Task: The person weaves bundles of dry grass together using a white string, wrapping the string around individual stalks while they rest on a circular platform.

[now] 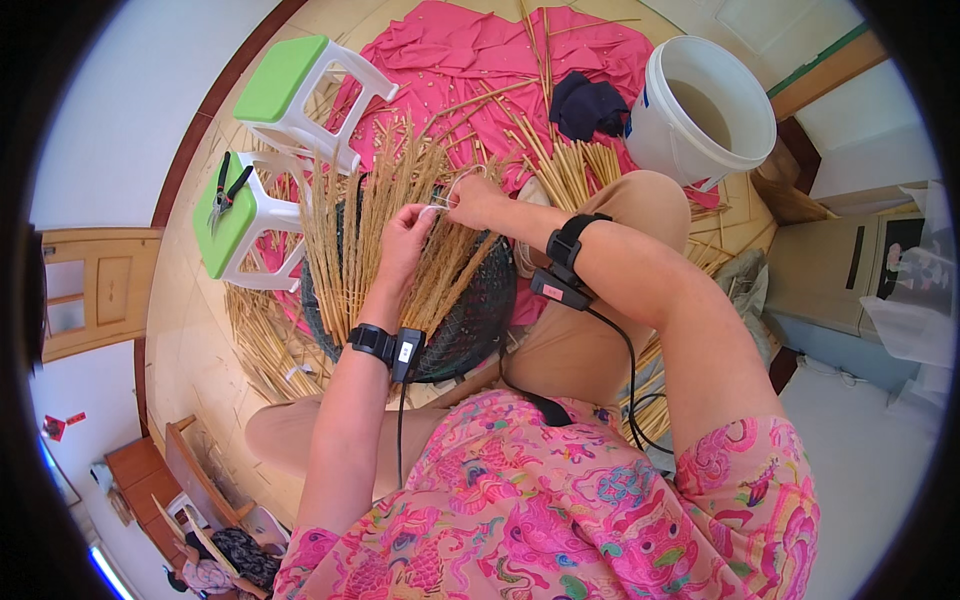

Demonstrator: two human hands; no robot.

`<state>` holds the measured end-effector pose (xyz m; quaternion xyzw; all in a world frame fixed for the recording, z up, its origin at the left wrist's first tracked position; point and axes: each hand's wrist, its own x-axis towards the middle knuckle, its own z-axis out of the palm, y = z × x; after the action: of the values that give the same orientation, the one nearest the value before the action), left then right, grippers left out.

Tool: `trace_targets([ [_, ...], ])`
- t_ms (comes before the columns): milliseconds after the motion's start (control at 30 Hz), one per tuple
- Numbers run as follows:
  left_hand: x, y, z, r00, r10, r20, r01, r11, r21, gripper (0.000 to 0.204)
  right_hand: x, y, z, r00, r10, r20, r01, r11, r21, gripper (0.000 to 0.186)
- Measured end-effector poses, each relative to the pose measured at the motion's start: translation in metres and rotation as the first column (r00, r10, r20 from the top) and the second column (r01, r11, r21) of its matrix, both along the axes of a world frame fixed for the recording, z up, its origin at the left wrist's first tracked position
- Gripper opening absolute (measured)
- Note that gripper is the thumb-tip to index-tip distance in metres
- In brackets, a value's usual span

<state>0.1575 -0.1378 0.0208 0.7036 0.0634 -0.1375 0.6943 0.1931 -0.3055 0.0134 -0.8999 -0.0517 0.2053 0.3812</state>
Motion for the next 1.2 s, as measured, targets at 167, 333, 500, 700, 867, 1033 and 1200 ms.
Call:
trace_targets([
  [167,0.007,0.02,-0.01,0.972,0.234,-0.005,-0.231,0.955,-0.187,0.009,-0.003,0.001,0.018,0.985,0.044,-0.167,-0.076,0.979,-0.189,0.017],
  [333,0.007,0.05,-0.008,0.928,0.372,-0.031,-0.366,0.893,-0.262,0.01,-0.004,0.0,0.018,0.993,0.085,-0.077,-0.104,0.948,-0.302,0.028],
  [500,-0.006,0.085,0.01,0.942,0.336,0.009,-0.323,0.911,-0.257,0.014,0.001,0.013,0.053,0.978,-0.013,0.206,0.067,0.963,-0.26,0.041],
  [700,-0.031,0.133,0.033,0.981,0.19,-0.04,-0.194,0.972,-0.13,0.03,0.022,0.013,0.113,0.919,-0.012,0.395,0.014,1.0,-0.004,0.04],
  [867,-0.048,0.152,0.076,0.995,0.06,-0.074,-0.073,0.981,-0.182,0.037,0.03,0.031,0.113,0.945,0.082,0.316,-0.133,0.981,0.143,0.042],
  [1033,-0.062,0.159,0.095,0.991,-0.057,-0.118,0.033,0.979,-0.202,0.038,0.003,0.095,0.106,0.92,0.382,0.087,-0.381,0.824,0.418,0.042],
  [1200,-0.062,0.156,0.09,0.994,-0.066,-0.082,0.05,0.982,-0.183,0.036,-0.005,0.129,0.085,0.84,0.539,-0.065,-0.409,0.707,0.577,0.023],
])
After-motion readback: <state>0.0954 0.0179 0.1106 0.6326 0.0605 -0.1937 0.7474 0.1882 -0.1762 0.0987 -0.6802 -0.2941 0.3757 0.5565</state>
